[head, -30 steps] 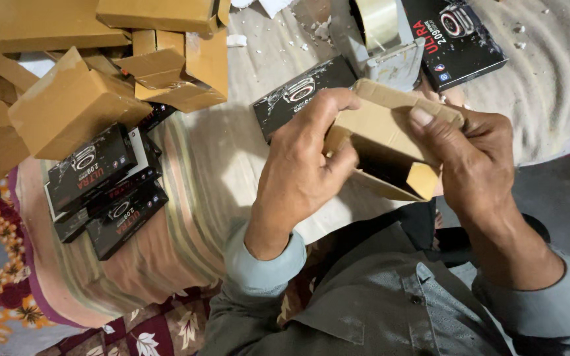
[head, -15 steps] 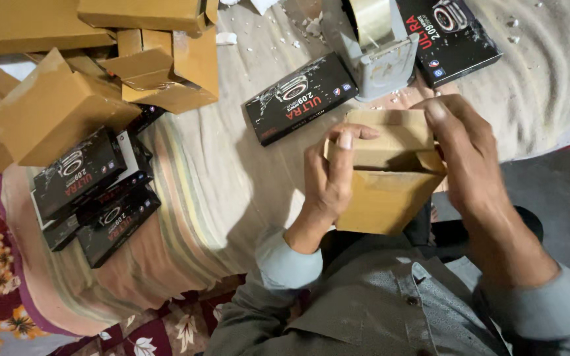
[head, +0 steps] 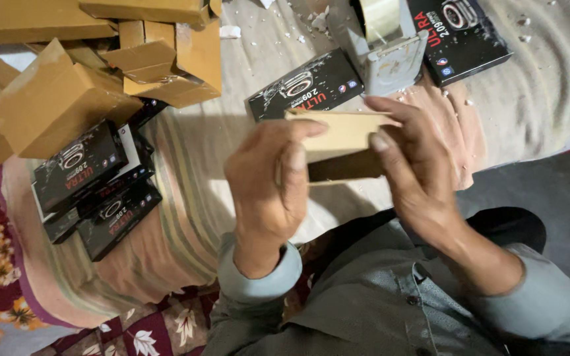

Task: The person unpacks smartwatch boxes, removes the watch, strap, and charger, then places them into a brown shipping box and seals it with tape. The process is repeated for multiple units.

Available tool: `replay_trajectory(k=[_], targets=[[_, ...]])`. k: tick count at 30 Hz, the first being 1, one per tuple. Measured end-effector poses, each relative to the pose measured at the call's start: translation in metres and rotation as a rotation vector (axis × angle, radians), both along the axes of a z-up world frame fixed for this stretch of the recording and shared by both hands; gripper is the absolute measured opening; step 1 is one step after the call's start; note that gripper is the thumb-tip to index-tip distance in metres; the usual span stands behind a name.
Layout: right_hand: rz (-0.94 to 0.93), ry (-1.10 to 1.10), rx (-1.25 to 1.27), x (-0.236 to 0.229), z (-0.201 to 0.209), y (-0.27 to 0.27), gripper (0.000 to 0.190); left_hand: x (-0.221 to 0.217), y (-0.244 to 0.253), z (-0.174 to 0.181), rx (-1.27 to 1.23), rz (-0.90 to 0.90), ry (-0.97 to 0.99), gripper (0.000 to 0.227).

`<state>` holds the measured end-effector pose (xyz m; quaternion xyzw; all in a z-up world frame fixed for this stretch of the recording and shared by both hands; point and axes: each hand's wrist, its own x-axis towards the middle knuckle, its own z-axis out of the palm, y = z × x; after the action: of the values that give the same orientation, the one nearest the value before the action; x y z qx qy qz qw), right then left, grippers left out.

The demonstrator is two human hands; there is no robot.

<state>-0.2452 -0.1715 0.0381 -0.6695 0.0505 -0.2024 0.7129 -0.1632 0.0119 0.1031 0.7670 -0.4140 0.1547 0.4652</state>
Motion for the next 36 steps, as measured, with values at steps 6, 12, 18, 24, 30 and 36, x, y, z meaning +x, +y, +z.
replay_trajectory(k=[6,12,18,24,30,36], targets=[[-0.070,0.094,-0.016,0.063,-0.042,0.019,0.030,0.015,0.016,-0.028,-0.181,0.104,0.015,0.045],[-0.098,-0.137,-1.260,0.150,-0.058,-0.011,0.062,0.019,0.050,-0.061,-0.380,0.228,-0.034,0.048],[0.283,0.360,-1.475,0.233,-0.061,-0.027,0.122,0.026,0.061,-0.074,-0.405,0.275,-0.052,0.041],[0.019,-0.110,-1.558,0.177,-0.054,-0.027,0.057,0.023,0.066,-0.067,-0.343,0.346,0.001,0.051],[-0.172,-0.120,-1.058,0.061,-0.010,-0.078,0.034,0.046,0.056,-0.066,-0.494,0.119,0.102,0.052],[0.051,-0.015,-0.745,0.001,0.045,-0.103,0.043,0.059,0.031,-0.052,-0.264,-0.057,0.114,0.058]])
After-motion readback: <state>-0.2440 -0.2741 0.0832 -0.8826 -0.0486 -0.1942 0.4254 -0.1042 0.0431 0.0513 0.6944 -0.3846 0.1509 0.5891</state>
